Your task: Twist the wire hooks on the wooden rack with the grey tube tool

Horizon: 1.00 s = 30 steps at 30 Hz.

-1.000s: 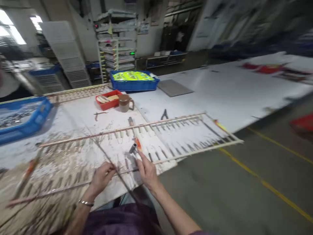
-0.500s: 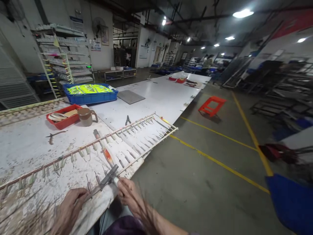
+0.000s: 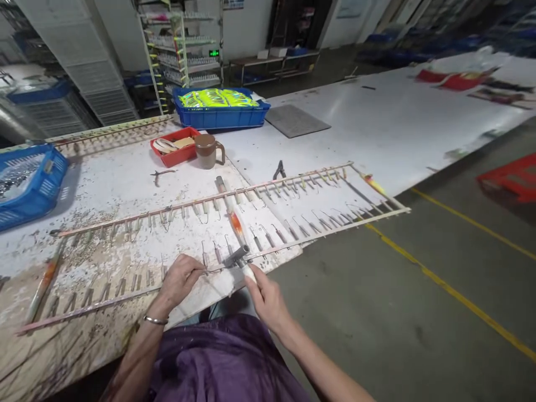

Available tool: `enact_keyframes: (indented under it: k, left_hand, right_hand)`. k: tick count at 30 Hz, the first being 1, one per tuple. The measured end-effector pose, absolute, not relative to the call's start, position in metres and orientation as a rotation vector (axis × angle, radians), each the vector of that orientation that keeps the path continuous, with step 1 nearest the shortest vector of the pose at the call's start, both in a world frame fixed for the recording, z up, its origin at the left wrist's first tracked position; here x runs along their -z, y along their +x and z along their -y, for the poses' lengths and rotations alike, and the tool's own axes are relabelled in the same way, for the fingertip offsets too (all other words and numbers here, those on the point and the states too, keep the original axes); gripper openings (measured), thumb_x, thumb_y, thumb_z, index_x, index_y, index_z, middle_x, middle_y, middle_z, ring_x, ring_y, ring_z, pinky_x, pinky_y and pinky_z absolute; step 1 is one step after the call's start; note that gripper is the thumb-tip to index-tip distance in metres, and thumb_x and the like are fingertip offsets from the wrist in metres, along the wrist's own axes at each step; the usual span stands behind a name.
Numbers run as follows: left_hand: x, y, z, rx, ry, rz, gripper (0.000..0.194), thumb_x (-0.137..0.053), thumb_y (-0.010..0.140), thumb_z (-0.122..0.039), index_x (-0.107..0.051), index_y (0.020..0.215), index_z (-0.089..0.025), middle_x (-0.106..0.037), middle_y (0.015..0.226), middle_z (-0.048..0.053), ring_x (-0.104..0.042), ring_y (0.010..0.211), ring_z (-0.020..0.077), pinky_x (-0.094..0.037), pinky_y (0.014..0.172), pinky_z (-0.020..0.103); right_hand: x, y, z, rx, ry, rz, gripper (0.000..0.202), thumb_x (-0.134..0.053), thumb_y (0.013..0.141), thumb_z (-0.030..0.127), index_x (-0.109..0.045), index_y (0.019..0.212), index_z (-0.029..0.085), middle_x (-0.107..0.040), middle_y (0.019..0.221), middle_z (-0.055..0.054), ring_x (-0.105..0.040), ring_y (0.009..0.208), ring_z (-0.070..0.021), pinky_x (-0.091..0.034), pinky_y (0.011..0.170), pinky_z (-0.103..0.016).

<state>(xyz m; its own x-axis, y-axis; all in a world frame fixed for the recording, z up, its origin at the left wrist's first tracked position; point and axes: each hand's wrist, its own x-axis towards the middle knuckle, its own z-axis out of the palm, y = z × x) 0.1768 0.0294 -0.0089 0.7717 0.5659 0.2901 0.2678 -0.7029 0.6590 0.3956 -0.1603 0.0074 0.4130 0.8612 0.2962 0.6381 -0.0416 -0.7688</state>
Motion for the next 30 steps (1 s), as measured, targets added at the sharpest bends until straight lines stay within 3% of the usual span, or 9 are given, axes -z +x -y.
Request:
enact_keyframes:
  k: [3,6,11,14,20,25,30]
  left_hand:
    - [0.007,0.177,-0.027,-0.648,2.316,-0.625,0.017,-0.062,0.104,-0.021,-0.077,0.095,-0.022,-0.078,0.091,0.005,-0.068,0.094,0.0218,-0.054,0.09,0.039]
    - [0.005,0.178,-0.025,-0.645,2.294,-0.646,0.021,-0.06,0.101,-0.016,-0.076,0.09,-0.022,-0.078,0.089,0.005,-0.067,0.093,0.0214,-0.054,0.09,0.039]
    - [0.003,0.179,-0.025,-0.624,2.297,-0.682,0.022,-0.06,0.097,-0.011,-0.079,0.094,-0.023,-0.077,0.088,0.005,-0.068,0.093,0.022,-0.056,0.086,0.038]
    - [0.001,0.179,-0.024,-0.634,2.294,-0.658,0.022,-0.061,0.099,-0.012,-0.079,0.093,-0.022,-0.076,0.087,0.005,-0.068,0.093,0.0223,-0.056,0.085,0.037]
    - [0.001,0.179,-0.024,-0.653,2.304,-0.666,0.018,-0.065,0.099,-0.014,-0.078,0.091,-0.022,-0.076,0.085,0.005,-0.067,0.09,0.0223,-0.054,0.084,0.037]
    - [0.004,0.178,-0.024,-0.72,2.263,-0.617,0.019,-0.065,0.097,-0.012,-0.078,0.087,-0.022,-0.075,0.083,0.006,-0.068,0.088,0.0231,-0.055,0.082,0.039]
    - [0.007,0.178,-0.025,-0.704,2.25,-0.659,0.018,-0.067,0.097,-0.014,-0.078,0.087,-0.023,-0.075,0.085,0.005,-0.067,0.09,0.0221,-0.054,0.084,0.037]
  right_hand:
    - [-0.02,0.395,0.161,-0.191,-1.683,1.383,0.037,-0.049,0.109,0.03,-0.069,0.138,0.015,-0.083,0.092,-0.007,-0.078,0.072,-0.021,-0.062,0.065,-0.025]
    - [-0.022,0.392,0.156,-0.031,-1.598,1.538,0.041,-0.044,0.111,0.027,-0.064,0.145,0.014,-0.079,0.084,-0.007,-0.073,0.065,-0.0197,-0.061,0.065,-0.027]
    - [-0.017,0.389,0.145,0.067,-1.575,1.895,0.043,-0.044,0.112,0.025,-0.062,0.15,0.015,-0.068,0.067,0.001,-0.063,0.052,-0.0172,-0.051,0.05,-0.026]
    - [-0.015,0.389,0.147,0.085,-1.535,1.837,0.051,-0.047,0.11,0.022,-0.052,0.16,0.017,-0.07,0.073,-0.001,-0.066,0.06,-0.0185,-0.055,0.058,-0.028]
    - [-0.01,0.391,0.147,0.175,-1.57,1.93,0.045,-0.047,0.11,0.024,-0.06,0.153,0.018,-0.062,0.065,0.003,-0.057,0.051,-0.0158,-0.046,0.048,-0.026]
    - [-0.014,0.396,0.149,0.137,-1.476,1.794,0.053,-0.047,0.108,0.022,-0.051,0.161,0.018,-0.067,0.074,-0.001,-0.061,0.06,-0.0192,-0.054,0.058,-0.03]
    - [-0.003,0.394,0.144,0.149,-1.519,1.965,0.051,-0.047,0.11,0.023,-0.052,0.161,0.021,-0.06,0.068,0.004,-0.057,0.053,-0.0149,-0.048,0.05,-0.024]
